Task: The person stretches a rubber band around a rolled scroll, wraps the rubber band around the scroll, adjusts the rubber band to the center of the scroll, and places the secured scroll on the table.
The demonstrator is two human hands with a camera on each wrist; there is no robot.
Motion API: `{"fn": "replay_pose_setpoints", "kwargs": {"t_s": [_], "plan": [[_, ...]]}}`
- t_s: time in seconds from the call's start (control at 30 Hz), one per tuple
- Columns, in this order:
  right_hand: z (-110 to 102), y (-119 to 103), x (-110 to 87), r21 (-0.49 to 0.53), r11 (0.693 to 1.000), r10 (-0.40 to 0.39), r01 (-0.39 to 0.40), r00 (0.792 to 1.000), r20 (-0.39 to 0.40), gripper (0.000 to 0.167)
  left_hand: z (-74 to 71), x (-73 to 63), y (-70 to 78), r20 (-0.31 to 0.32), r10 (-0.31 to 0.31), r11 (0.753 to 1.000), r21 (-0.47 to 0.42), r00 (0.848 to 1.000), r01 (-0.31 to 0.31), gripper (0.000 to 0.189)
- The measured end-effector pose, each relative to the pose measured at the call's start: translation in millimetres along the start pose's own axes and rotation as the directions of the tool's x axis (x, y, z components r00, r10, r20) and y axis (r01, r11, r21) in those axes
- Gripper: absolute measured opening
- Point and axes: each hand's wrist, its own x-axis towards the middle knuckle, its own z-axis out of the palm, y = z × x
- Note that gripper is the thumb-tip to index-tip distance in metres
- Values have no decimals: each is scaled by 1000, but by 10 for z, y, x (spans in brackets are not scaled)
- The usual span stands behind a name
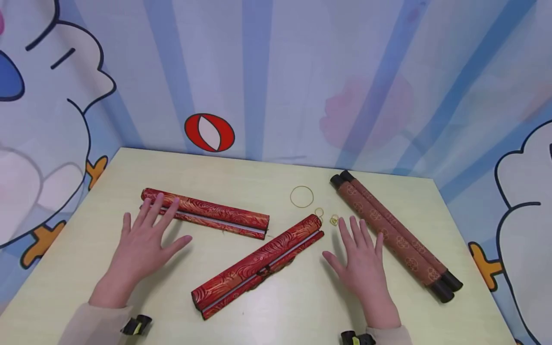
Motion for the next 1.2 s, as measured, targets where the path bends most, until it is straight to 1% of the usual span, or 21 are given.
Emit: {"fn": "replay_pose_setpoints", "kwargs": {"t_s": [0.13, 0.27, 0.47, 0.7, 0.8, 1.03, 1.2], "plan": [[-22, 25, 90, -16, 999, -52, 51, 998, -42, 88, 5, -22, 29, -2, -7, 1000, 4, 1000, 7, 97], [-55, 19, 202, -25, 996, -86, 84, 995, -52, 86, 13, -40, 43, 0, -4, 1000, 2, 1000, 4, 97], [-77, 4, 360, -43, 993, -111, 109, 993, -27, 86, 11, -39, 24, -13, 9, 1000, 6, 1000, -9, 97], [-112, -63, 511, -54, 992, -116, 117, 993, 28, 83, -3, -33, 34, -17, 23, 1000, 2, 1000, -23, 97], [-142, -72, 596, -55, 989, -137, 139, 990, 46, 80, 1, -28, 43, -22, 34, 999, 0, 999, -34, 97], [-194, -99, 754, -11, 980, -199, 201, 977, 82, 66, -14, -31, 99, -1, 48, 999, 2, 999, -48, 95], [-172, -102, 849, 9, 979, -202, 202, 970, 133, 55, 4, -62, 95, 12, 56, 998, 1, 998, -56, 96]]}}
